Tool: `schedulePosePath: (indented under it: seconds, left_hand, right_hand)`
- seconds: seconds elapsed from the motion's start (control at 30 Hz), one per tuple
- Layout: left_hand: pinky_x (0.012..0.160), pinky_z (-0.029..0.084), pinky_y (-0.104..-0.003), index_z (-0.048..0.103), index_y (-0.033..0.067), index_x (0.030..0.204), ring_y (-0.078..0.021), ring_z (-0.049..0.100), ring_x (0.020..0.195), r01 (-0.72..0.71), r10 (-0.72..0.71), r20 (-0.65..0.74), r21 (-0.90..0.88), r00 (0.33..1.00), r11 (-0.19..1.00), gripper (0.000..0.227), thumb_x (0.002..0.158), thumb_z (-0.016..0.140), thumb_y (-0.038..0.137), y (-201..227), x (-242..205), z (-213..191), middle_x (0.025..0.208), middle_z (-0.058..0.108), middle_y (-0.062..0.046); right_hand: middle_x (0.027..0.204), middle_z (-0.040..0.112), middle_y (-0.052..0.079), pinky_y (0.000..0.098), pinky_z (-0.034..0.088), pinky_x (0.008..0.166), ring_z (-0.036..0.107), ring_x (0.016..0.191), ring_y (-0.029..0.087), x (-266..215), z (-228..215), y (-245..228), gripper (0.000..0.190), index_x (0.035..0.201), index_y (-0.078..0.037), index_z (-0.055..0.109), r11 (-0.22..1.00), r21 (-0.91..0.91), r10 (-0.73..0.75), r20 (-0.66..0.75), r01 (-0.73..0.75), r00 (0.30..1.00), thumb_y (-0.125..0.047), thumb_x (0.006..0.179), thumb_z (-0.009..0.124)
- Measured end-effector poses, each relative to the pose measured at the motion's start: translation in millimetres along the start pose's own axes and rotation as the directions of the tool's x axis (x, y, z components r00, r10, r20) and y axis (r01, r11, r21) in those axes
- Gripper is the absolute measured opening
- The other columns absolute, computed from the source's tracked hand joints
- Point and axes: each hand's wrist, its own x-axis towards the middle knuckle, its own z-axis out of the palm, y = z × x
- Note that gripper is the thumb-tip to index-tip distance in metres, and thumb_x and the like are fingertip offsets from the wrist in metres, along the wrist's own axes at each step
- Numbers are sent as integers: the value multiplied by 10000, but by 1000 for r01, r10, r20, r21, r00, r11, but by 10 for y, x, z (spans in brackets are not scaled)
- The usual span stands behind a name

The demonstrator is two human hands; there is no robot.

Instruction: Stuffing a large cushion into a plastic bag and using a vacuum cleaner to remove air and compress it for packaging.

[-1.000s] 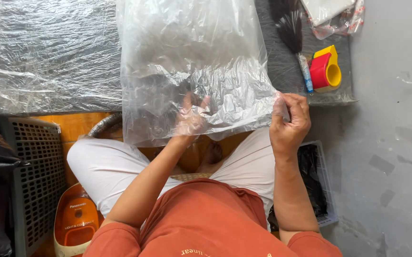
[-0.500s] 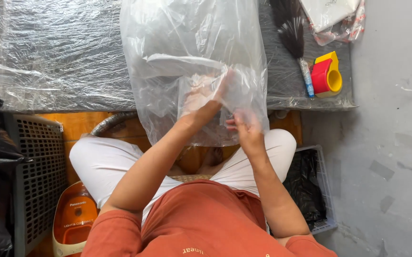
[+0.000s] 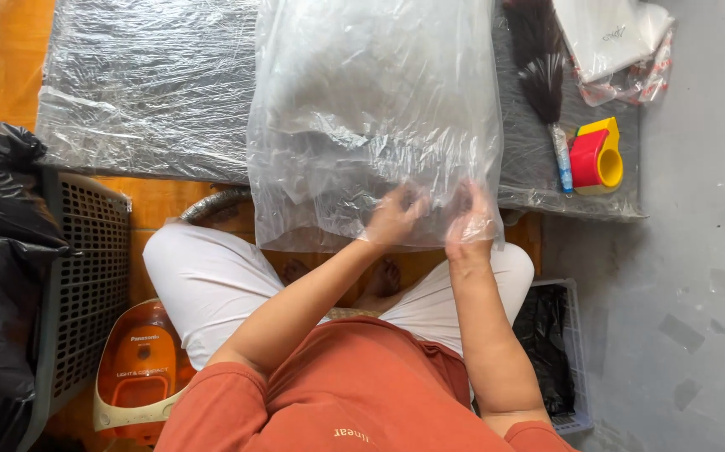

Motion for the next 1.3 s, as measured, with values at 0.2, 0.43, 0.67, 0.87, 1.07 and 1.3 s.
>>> schedulePosePath:
  seconds: [0.2,0.43,0.67,0.87,1.07,1.3]
  left_hand:
    - [391,597,-334,521,179,1024,-220,724,553,167,-510,-291,-718,809,675,392,890,785,436,739,-16,-659,757,720,-94]
    - [287,403,-271,590,132,783,-136,491,346,141,-498,-601,-541,625,829,317,917,704,395,354,-218,-1248,489,491,-17]
    - [959,562,-373,645,211,1306,-239,682,1014,-99,-188,-675,-363,713,927,255,1058,590,236,648,-42,-1578,1268,595,-98]
    - [792,636,-281,670,130,1226,-173,668,745,-268,-467,-555,-792,688,548,286,954,720,59,1832,-168,-1577,872,660,-21]
    - [1154,388,-514,553,-18,1373,-387,515,1341,152,-66,-507,130,860,980,388,1021,607,136,1005,-990,-1337,1341,607,-229]
    - [556,533,-244,760,285,602,-119,618,445,26,36,-176,338,984,941,313,911,720,308,1861,-1406,-1743,519,689,89]
  right_hand:
    - [1069,766,40,341,532,1024,710,1000,126,68,-123,-3,193,1097,-132,757,990,35,-137,-66,140,988,-220,926,779]
    - [1005,706,-38,255,538,821,643,874,82,43,-44,-2,208,1066,-220,712,972,-126,-210,-103,197,972,-373,936,768]
    - [929,673,-39,159,528,734,650,800,48,-264,68,-81,117,1041,-193,674,973,-63,-227,-86,222,970,-292,993,713]
    - [974,580,-38,267,507,873,565,909,76,-123,-104,348,289,1262,-163,515,910,-284,-302,49,303,952,-318,1049,633]
    - [1364,552,327,556,399,1143,481,1339,483,-1049,-314,-129,553,1444,21,494,321,-729,-13,635,605,772,-277,989,596]
    - [806,501,25,315,506,721,502,679,183,-789,-563,-789,175,966,-55,668,153,-547,-680,546,823,489,-223,980,716]
